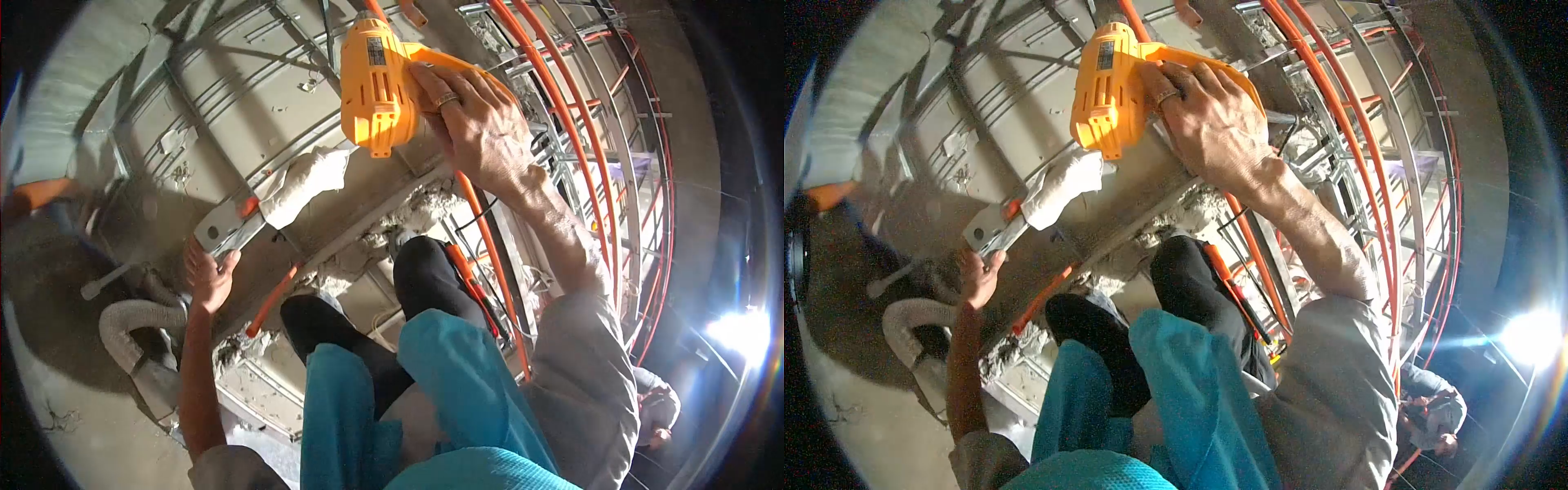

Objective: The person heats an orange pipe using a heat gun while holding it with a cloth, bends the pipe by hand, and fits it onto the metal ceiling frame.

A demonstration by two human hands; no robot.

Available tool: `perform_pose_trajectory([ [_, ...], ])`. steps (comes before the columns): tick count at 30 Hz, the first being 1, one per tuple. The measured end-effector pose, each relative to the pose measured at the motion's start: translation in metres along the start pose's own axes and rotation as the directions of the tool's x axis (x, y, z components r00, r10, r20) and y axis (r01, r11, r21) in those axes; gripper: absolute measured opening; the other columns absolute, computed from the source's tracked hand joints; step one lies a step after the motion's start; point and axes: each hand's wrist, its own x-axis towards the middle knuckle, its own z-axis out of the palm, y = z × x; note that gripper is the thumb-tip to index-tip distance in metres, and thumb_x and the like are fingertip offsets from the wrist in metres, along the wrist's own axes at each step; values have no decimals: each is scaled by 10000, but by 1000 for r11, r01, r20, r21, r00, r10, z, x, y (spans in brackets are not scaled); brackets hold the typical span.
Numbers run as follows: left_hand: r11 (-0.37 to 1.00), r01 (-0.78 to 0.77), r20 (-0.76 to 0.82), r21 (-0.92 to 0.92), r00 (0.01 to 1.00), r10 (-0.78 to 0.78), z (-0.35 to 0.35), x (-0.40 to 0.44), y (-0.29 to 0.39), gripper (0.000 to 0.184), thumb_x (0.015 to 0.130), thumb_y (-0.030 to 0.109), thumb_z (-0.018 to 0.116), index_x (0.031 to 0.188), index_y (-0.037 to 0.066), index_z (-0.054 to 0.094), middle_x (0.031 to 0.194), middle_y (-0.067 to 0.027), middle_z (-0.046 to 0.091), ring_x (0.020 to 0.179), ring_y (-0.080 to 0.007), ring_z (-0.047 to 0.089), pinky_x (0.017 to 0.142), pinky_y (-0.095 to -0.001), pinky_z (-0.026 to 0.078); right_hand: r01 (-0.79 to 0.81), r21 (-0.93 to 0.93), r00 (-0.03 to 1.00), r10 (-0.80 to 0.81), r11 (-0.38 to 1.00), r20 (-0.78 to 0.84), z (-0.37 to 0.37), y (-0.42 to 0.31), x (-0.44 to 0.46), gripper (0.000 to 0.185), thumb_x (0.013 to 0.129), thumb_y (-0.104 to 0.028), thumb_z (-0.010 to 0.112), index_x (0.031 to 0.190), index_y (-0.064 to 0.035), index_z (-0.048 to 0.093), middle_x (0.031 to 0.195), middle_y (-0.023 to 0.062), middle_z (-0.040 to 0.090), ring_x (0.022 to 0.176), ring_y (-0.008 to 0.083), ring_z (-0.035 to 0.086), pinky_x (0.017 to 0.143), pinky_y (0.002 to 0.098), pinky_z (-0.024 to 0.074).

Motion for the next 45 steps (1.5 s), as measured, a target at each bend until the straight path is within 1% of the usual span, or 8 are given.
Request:
perform_pose_trajectory([
  [4, 989, -130, -160, 69, 977, 140, 24, 13, -31, 1073, 938, 599, 669, 1591, -57, 126, 1647, -293, 174, 1527, -449, 191, 1173, -614, 264, 7, -7, 998, -6, 1000, 66, -10, -4, -22, 465, 959, -188, 628, 1387, -21, 560, 1314, 165, 657, 1189, 330, 644, 1024, 444, 541],
  [8, 954, 68, 217, -292, 976, -3, -30, -8, 38, 1098, 933, 563, 700, 1604, -48, 81, 1594, -303, 225, 1482, -435, 255, 1180, -566, 279, 66, -58, 992, -59, 996, 109, -24, -12, -58, 444, 941, -203, 648, 1342, -21, 598, 1330, 158, 642, 1228, 317, 621, 1021, 435, 546],
  [10, 994, -62, 19, -90, 998, 64, -18, -3, 20, 1077, 937, 513, 719, 1610, -32, 79, 1600, -285, 217, 1485, -419, 252, 1201, -530, 272, 2, -62, 998, 2, 998, 66, -32, -25, -74, 431, 896, -141, 685, 1304, -13, 626, 1281, 164, 667, 1168, 323, 656, 980, 429, 571],
  [19, 982, 0, 11, -190, 1000, 2, -29, -17, 30, 1109, 944, 516, 709, 1647, 8, 17, 1700, -239, 86, 1586, -367, 79, 1277, -443, 140, -186, 337, 982, 164, 923, 95, -77, 11, -148, 166, 926, -132, 739, 1012, 8, 718, 762, 111, 672, 613, 214, 608, 586, 337, 458],
  [29, 932, -79, -11, -354, 997, 81, -62, -28, 34, 1041, 974, 505, 687, 1670, 106, 24, 1705, -230, 176, 1577, -361, 189, 1259, -436, 206, -413, 653, 902, 384, 634, 198, -14, 160, -82, 503, 1036, -492, 623, 1170, -14, 702, 878, -6, 649, 761, 64, 562, 678, 258, 483],
  [37, 907, -407, -137, -105, 910, 392, -82, -81, 176, 690, 948, 254, 753, 1536, 79, 437, 1507, -190, 538, 1424, -289, 481, 1195, -409, 352, -351, 713, 917, 378, 606, 130, 51, 201, -11, 465, 1022, -477, 645, 1179, -42, 694, 918, -10, 675, 751, 81, 620, 647, 248, 511],
  [39, 882, -461, -50, -95, 887, 458, -67, -82, 210, 633, 945, 279, 763, 1490, 95, 499, 1443, -188, 599, 1361, -280, 550, 1146, -412, 412, -187, 956, 955, 269, 228, 123, 69, 215, 15, 295, 990, -219, 719, 1190, -8, 672, 1039, 62, 695, 891, 165, 654, 764, 326, 539],
  [45, 820, -572, 14, -18, 820, 573, 3, -35, 276, 649, 932, 387, 766, 1451, 70, 537, 1380, -219, 641, 1265, -330, 636, 1030, -417, 508, -314, 866, 919, 354, 389, 174, 72, 213, 37, 402, 1004, -273, 690, 1309, -15, 646, 1141, 74, 695, 983, 180, 668, 858, 340, 548],
])
